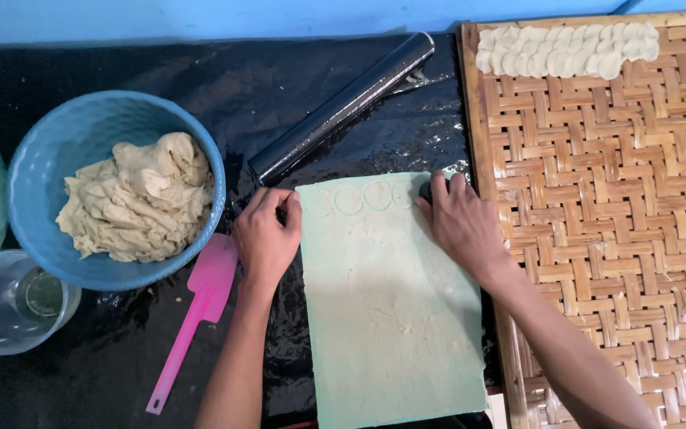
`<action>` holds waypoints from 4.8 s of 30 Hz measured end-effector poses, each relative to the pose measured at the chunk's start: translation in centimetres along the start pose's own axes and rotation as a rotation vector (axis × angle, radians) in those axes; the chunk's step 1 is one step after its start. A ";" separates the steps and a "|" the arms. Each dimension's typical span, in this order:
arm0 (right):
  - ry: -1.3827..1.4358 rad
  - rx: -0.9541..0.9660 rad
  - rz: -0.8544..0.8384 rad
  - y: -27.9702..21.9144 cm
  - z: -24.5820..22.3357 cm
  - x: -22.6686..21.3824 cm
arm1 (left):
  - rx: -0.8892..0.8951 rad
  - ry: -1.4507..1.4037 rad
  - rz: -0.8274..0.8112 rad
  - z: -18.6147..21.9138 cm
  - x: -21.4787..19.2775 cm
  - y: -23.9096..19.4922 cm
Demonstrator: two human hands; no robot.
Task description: Using a small circular mold to cut individual cracker shapes from a sheet of dough and arranging them on a drying tray.
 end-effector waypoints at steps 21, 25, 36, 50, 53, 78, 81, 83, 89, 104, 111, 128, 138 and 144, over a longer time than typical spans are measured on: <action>0.377 0.011 0.007 -0.9 0.8 1.3 | 0.020 -0.007 0.018 -0.3 -0.3 -0.2; 0.579 0.243 0.138 -2.8 1.9 -3.0 | 0.005 -0.042 0.050 -0.4 -0.3 0.1; 0.463 -0.221 0.090 -3.2 -12.4 -7.3 | 0.006 -0.153 0.055 -0.3 -1.1 -0.1; 0.090 -0.170 0.054 -0.9 -17.0 -4.5 | -0.014 -0.176 0.035 -1.5 -0.3 -0.1; 0.111 -0.275 0.174 -0.9 -16.2 -5.3 | -0.024 -0.172 0.038 -1.4 -0.4 0.2; 0.400 -0.117 0.038 -3.1 -11.4 -6.4 | 0.011 -0.141 0.056 -0.9 -0.6 -0.1; 0.377 -0.125 0.075 -2.7 -11.7 -6.0 | 0.015 -0.136 0.058 -1.1 -0.6 -0.2; 0.345 -0.139 0.089 -2.5 -12.1 -5.6 | 0.008 -0.123 0.057 -1.0 -0.7 -0.3; 0.133 -0.034 -0.031 -1.7 -13.1 -4.1 | -0.033 -0.104 0.018 -0.9 -0.3 -0.3; 0.203 -0.139 0.128 -2.2 -12.8 -4.1 | -0.034 -0.089 0.008 -0.6 -0.5 0.0; 0.503 -0.015 0.023 -2.9 -9.8 -4.5 | 0.010 -0.091 0.040 -0.6 -0.6 0.0; 0.240 -0.004 0.057 -2.9 -9.2 -3.5 | -0.011 -0.102 0.019 -0.6 -0.5 -0.1; 0.180 -0.115 0.149 -3.0 -8.6 -3.4 | -0.010 -0.092 0.005 -0.5 -0.4 -0.1; 0.160 -0.075 0.082 -2.8 -9.0 -3.1 | 0.012 -0.078 0.027 -0.5 -0.5 0.0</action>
Point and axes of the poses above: each hand's wrist, its own y-axis towards the middle knuckle, its own x-axis out of the palm, z = x × y, the point moved 5 cm from there along y, towards the middle knuckle, and after that the axes turned 10 degrees about -y, right-handed, at the moved point
